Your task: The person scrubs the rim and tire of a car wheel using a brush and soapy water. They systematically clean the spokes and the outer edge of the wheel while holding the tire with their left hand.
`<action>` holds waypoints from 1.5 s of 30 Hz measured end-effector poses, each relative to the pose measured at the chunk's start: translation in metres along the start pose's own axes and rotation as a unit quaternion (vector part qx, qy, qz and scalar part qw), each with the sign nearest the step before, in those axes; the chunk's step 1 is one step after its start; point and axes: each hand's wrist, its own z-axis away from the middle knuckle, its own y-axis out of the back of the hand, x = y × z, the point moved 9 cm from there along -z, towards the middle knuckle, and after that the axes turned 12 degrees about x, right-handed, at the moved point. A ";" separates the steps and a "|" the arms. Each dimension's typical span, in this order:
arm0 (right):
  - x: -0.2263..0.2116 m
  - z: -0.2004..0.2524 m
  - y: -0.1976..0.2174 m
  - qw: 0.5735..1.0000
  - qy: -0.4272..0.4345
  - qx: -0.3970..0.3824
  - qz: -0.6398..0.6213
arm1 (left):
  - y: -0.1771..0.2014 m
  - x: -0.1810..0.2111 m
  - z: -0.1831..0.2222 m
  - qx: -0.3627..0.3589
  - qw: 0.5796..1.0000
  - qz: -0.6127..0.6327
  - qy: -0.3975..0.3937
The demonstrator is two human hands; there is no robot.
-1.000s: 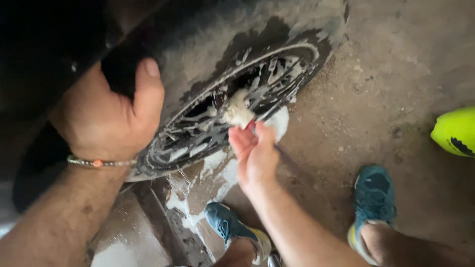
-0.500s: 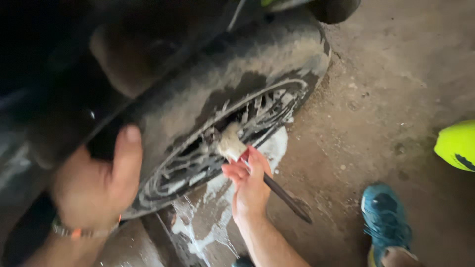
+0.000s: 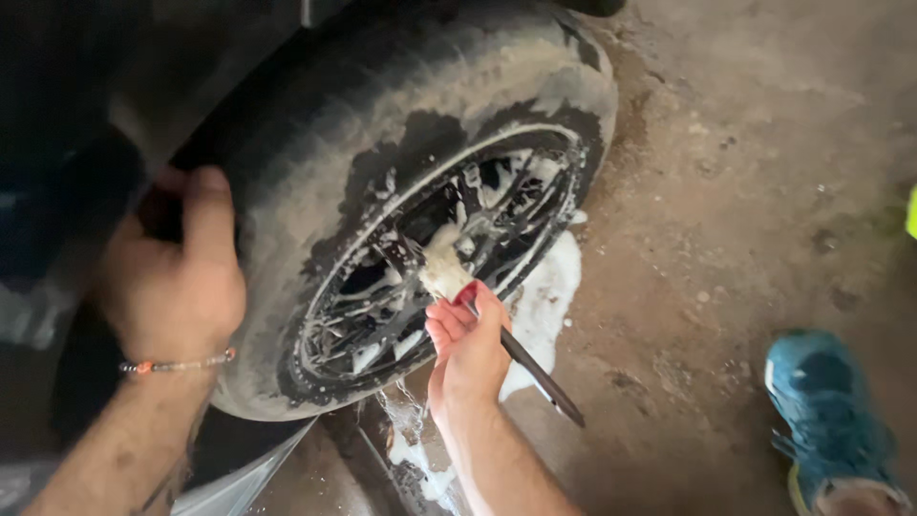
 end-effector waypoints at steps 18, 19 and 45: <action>0.014 0.057 0.008 0.988 0.049 -0.131 0.068 | 0.000 -0.011 0.000 -0.052 0.988 -0.005 0.145; 0.017 0.056 0.016 0.987 0.054 -0.132 0.069 | -0.003 -0.016 0.003 -0.051 0.988 -0.001 0.148; -0.057 0.092 -0.053 0.914 0.291 -0.263 0.103 | -0.010 0.003 -0.008 -0.062 0.997 0.009 0.044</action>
